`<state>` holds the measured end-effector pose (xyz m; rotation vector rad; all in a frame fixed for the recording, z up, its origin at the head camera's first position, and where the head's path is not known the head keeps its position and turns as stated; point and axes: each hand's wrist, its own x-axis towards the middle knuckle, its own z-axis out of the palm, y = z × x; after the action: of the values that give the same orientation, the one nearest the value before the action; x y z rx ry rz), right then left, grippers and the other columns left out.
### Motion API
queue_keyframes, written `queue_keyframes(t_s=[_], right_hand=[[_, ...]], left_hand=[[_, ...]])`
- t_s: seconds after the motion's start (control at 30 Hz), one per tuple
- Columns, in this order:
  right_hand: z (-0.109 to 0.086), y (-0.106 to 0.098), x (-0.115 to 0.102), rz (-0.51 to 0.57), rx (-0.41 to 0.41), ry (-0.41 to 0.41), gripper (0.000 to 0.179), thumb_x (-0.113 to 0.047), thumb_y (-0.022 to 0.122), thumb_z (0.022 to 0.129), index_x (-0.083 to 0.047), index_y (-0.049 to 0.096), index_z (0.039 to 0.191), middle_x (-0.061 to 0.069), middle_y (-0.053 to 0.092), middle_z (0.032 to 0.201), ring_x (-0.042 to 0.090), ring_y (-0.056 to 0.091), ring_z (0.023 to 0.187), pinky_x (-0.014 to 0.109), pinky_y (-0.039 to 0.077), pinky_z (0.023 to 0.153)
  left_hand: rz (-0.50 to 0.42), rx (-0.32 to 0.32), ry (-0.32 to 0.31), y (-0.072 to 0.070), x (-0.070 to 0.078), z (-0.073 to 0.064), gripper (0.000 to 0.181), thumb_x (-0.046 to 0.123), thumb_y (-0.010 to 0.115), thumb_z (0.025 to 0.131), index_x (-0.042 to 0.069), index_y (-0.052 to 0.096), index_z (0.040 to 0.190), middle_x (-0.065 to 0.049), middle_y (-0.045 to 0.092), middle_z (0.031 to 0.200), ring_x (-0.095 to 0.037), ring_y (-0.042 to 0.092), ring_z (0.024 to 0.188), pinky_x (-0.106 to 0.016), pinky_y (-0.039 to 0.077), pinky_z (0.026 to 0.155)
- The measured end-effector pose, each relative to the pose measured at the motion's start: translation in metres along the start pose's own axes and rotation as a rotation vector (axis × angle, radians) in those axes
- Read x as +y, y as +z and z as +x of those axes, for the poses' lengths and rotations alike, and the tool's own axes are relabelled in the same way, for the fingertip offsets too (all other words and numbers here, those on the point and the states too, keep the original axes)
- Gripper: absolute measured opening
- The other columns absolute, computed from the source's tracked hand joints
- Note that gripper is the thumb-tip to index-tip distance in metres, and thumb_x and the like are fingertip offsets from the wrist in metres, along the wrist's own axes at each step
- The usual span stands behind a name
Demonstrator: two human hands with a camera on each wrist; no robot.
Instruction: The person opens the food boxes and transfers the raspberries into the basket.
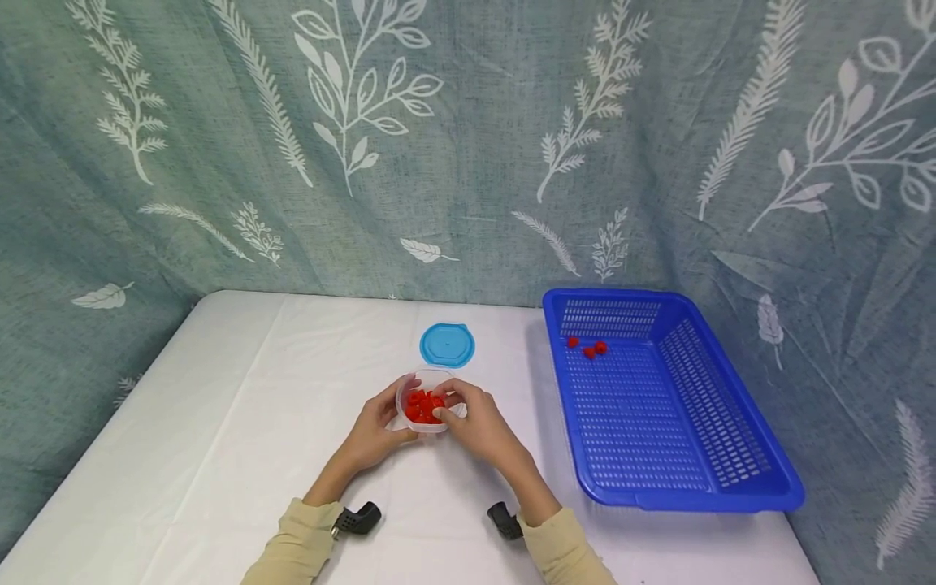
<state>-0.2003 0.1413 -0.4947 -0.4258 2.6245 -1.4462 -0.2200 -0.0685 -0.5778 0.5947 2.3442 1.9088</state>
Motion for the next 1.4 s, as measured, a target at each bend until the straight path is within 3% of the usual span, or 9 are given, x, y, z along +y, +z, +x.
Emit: queue_keyframes(t_s=[0.2, 0.6, 1.03, 1.27, 1.4], right_hand=[[-0.011, -0.009, -0.010, 0.083, -0.033, -0.015, 0.022, -0.005, 0.068, 0.096, -0.009, 0.065, 0.117, 0.014, 0.069, 0.110, 0.022, 0.059, 0.066, 0.025, 0.054, 0.047], [-0.033, -0.034, -0.039, 0.138, -0.022, -0.065, 0.022, -0.009, 0.073, 0.093, -0.015, 0.067, 0.113, 0.010, 0.070, 0.111, 0.018, 0.052, 0.048, 0.021, 0.044, 0.039], [-0.038, -0.094, -0.056, 0.145, 0.144, -0.145, 0.020, -0.011, 0.080, 0.088, -0.011, 0.073, 0.107, 0.010, 0.076, 0.105, 0.010, 0.033, 0.037, 0.022, 0.033, 0.035], [-0.030, -0.131, -0.047, 0.068, 0.250, -0.144, 0.024, -0.012, 0.079, 0.089, -0.009, 0.073, 0.112, 0.012, 0.074, 0.106, 0.015, 0.044, 0.038, 0.026, 0.041, 0.035], [-0.025, -0.147, -0.039, 0.079, 0.295, -0.111, 0.028, -0.015, 0.078, 0.090, -0.008, 0.070, 0.116, 0.001, 0.073, 0.105, 0.014, 0.053, 0.043, 0.029, 0.046, 0.038]], left_hand=[[0.011, 0.006, 0.008, 0.002, -0.001, 0.001, 0.088, 0.004, 0.084, 0.081, 0.013, 0.040, 0.156, -0.010, 0.053, 0.151, -0.027, 0.045, 0.144, -0.042, 0.037, 0.119], [0.048, 0.014, -0.016, 0.002, 0.001, -0.002, 0.087, 0.016, 0.086, 0.082, 0.013, 0.041, 0.156, -0.006, 0.051, 0.153, -0.028, 0.044, 0.145, -0.048, 0.038, 0.119], [0.019, 0.004, -0.013, 0.001, 0.003, 0.000, 0.089, 0.008, 0.086, 0.080, 0.011, 0.041, 0.156, -0.009, 0.051, 0.153, -0.025, 0.041, 0.147, -0.043, 0.035, 0.121], [0.008, -0.001, 0.005, 0.001, 0.000, 0.000, 0.089, 0.004, 0.085, 0.079, 0.009, 0.040, 0.156, -0.011, 0.051, 0.153, -0.026, 0.041, 0.147, -0.042, 0.035, 0.121], [0.017, -0.004, 0.001, 0.002, 0.000, 0.000, 0.089, 0.006, 0.086, 0.079, 0.011, 0.040, 0.156, -0.009, 0.050, 0.154, -0.024, 0.040, 0.148, -0.040, 0.035, 0.121]])
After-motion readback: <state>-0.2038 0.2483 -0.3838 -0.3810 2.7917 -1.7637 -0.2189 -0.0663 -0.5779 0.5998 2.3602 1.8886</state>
